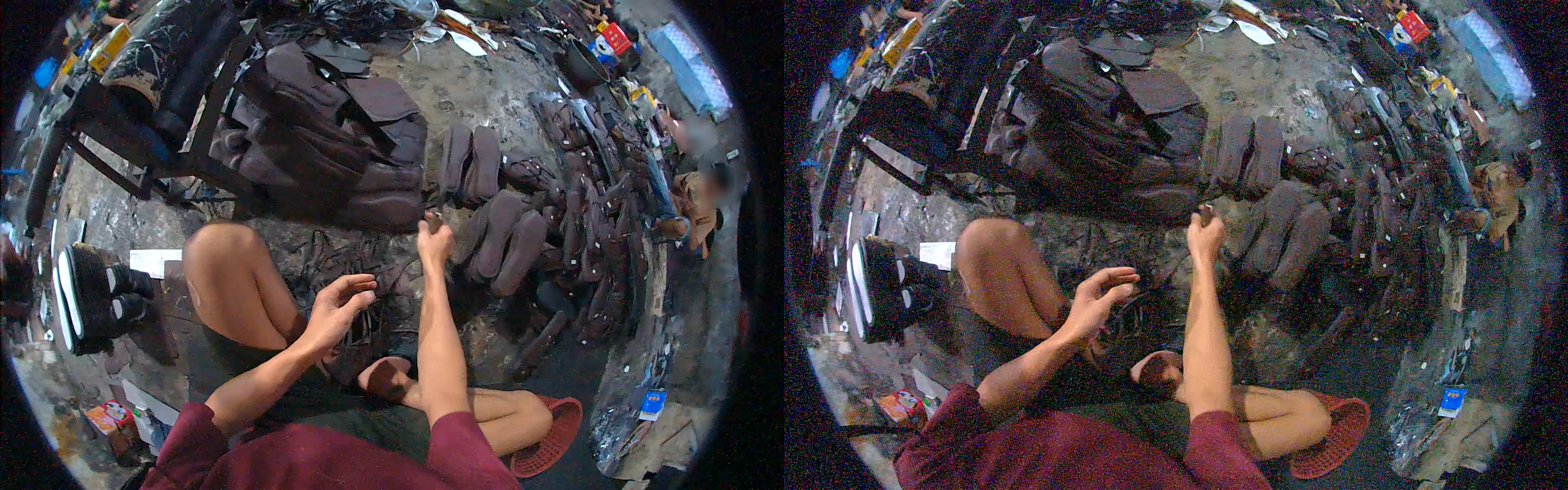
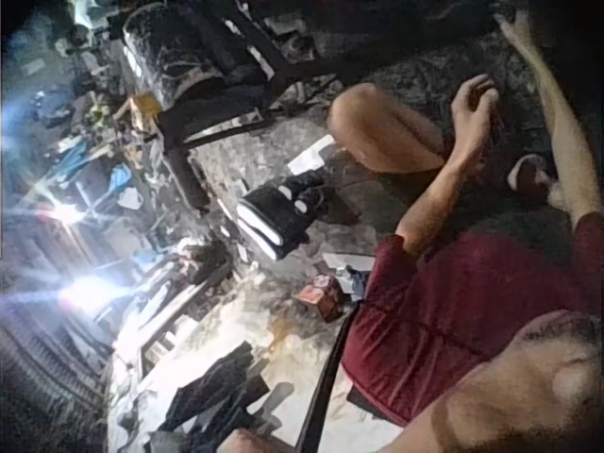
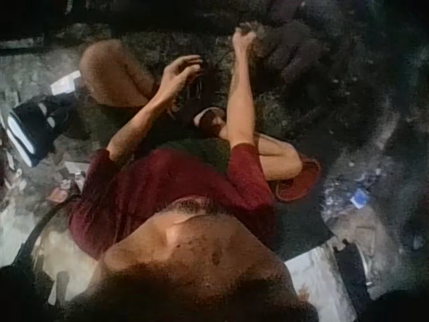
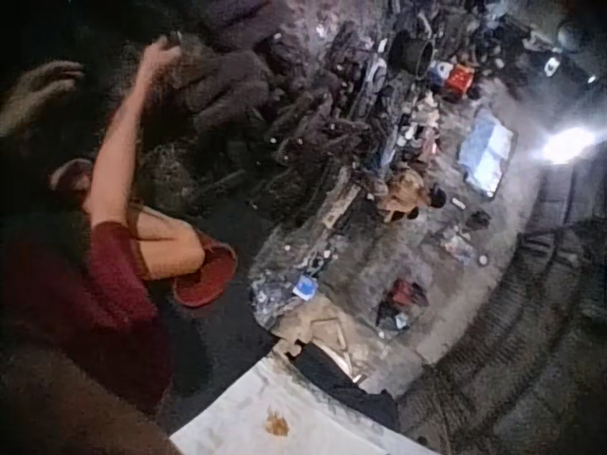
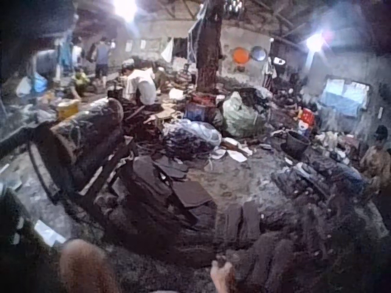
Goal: The person sits on the floor and uses a knife to cut dark shoe insoles into smaller pieces. They repeatedly pick up insoles, cut them, and place the cut pieces aside.
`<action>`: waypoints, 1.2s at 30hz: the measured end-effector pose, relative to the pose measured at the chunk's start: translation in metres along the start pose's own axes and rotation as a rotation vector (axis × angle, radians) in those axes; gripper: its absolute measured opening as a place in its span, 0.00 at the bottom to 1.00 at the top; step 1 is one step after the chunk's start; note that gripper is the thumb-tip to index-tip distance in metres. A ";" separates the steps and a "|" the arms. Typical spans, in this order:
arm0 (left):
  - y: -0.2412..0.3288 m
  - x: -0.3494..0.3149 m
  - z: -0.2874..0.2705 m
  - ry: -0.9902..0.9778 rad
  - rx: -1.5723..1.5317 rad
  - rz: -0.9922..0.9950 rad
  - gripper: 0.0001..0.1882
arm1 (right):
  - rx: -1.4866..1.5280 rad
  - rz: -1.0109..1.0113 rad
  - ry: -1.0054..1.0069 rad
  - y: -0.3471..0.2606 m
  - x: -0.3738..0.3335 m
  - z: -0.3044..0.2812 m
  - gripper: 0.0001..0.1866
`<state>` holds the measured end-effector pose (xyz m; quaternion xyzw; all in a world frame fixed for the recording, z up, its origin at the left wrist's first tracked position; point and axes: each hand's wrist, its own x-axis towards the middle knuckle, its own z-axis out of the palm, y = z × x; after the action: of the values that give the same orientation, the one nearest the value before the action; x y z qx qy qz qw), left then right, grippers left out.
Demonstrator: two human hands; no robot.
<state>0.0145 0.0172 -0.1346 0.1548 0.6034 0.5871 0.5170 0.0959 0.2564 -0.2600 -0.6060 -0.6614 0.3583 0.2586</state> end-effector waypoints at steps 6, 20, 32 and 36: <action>-0.002 0.008 0.010 0.021 0.009 0.047 0.19 | 0.298 0.120 -0.065 0.018 0.009 0.029 0.16; 0.012 -0.006 -0.003 0.188 0.339 0.391 0.29 | 0.761 0.105 -0.133 -0.151 -0.179 -0.197 0.10; 0.114 -0.070 -0.027 0.401 -0.236 0.016 0.22 | 0.101 -0.398 -0.441 -0.011 -0.321 -0.218 0.19; 0.112 -0.081 -0.024 0.387 -0.243 -0.015 0.22 | 0.059 -0.301 -0.515 -0.009 -0.336 -0.235 0.19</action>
<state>-0.0186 -0.0306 -0.0071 -0.0286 0.6175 0.6702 0.4108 0.3167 -0.0374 -0.0785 -0.3826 -0.7771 0.4767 0.1500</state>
